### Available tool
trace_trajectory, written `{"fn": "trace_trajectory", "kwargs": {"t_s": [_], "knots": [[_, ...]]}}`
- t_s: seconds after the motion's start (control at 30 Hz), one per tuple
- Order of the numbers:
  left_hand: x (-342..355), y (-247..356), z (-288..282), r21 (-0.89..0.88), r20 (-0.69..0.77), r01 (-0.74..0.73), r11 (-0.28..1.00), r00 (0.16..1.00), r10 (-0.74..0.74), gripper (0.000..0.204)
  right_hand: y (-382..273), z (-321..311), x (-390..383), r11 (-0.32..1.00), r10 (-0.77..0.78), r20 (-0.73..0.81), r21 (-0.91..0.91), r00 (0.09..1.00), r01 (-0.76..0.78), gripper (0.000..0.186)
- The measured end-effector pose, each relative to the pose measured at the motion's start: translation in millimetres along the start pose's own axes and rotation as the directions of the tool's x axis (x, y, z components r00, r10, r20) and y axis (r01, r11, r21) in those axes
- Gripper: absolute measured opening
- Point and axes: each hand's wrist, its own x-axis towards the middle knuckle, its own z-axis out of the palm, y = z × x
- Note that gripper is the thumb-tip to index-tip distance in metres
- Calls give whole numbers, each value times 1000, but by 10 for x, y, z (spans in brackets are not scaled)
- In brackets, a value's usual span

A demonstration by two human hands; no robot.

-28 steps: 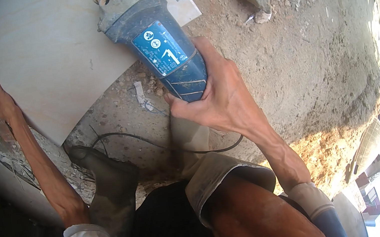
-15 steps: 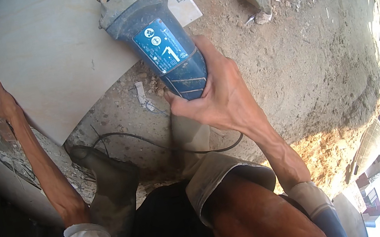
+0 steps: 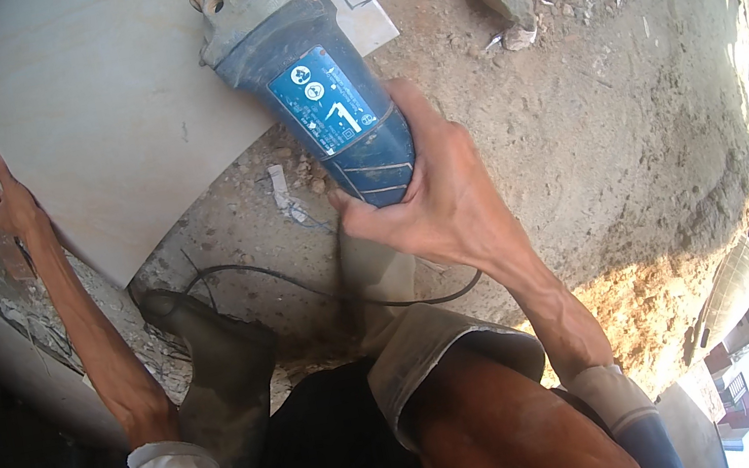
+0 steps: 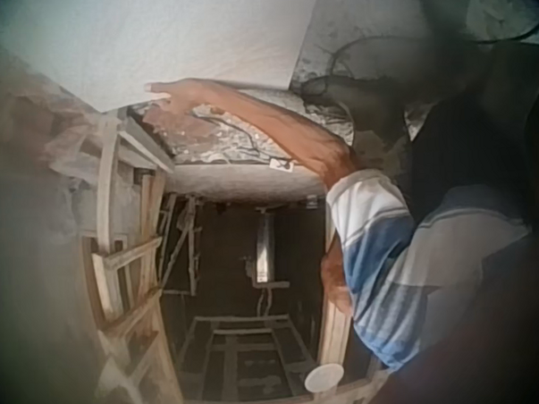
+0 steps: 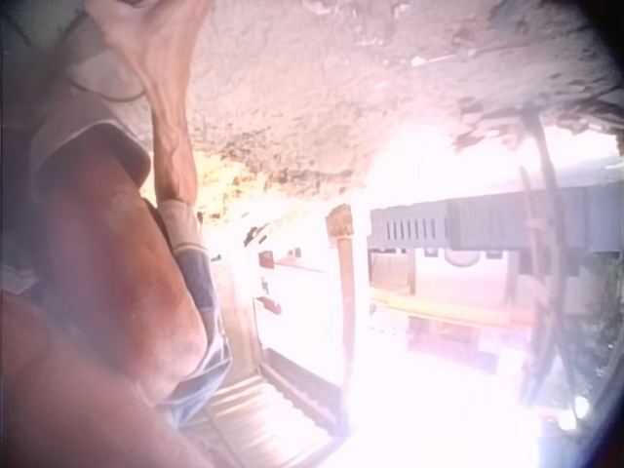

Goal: The person walks through a construction area, picks up a large floor tile, and uses a handheld angle grinder to cut a section out of the corner of the tile.

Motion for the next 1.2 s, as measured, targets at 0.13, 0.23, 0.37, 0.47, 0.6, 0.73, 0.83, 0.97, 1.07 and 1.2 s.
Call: {"fn": "trace_trajectory", "kwargs": {"t_s": [0.13,0.23,0.37,0.47,0.6,0.73,0.83,0.97,1.07,1.2], "knots": [[-26,54,-17,24,19,16,1000,1000,-17,102,33,-1,13,994,-101,-29,-48,994,100,77],[-47,65,-9,14,24,28,1000,999,-28,104,-18,-20,8,999,-37,-14,-24,999,37,80],[-13,31,-15,11,22,31,999,999,-31,105,-13,-18,17,1000,17,14,0,1000,-17,81],[-16,33,-15,21,24,22,1000,999,-23,104,-32,-10,14,999,26,3,21,1000,-26,81],[-47,53,-8,1,29,46,999,999,-46,103,30,-1,25,995,-89,-15,-55,996,88,80],[-19,25,-14,4,30,42,999,999,-42,104,36,-3,25,994,-91,-6,-58,996,90,80],[-48,34,5,4,24,36,999,999,-36,102,41,13,19,995,-89,-22,-45,996,88,80],[-55,35,11,14,10,16,1000,1000,-16,99,22,11,26,995,-88,-17,-49,996,87,80],[-56,21,19,-3,8,20,1000,1000,-19,98,30,5,28,994,-104,-11,-46,994,104,80],[-54,14,17,-30,29,26,999,999,-25,100,21,3,27,994,-93,-17,-51,996,92,80]]}}
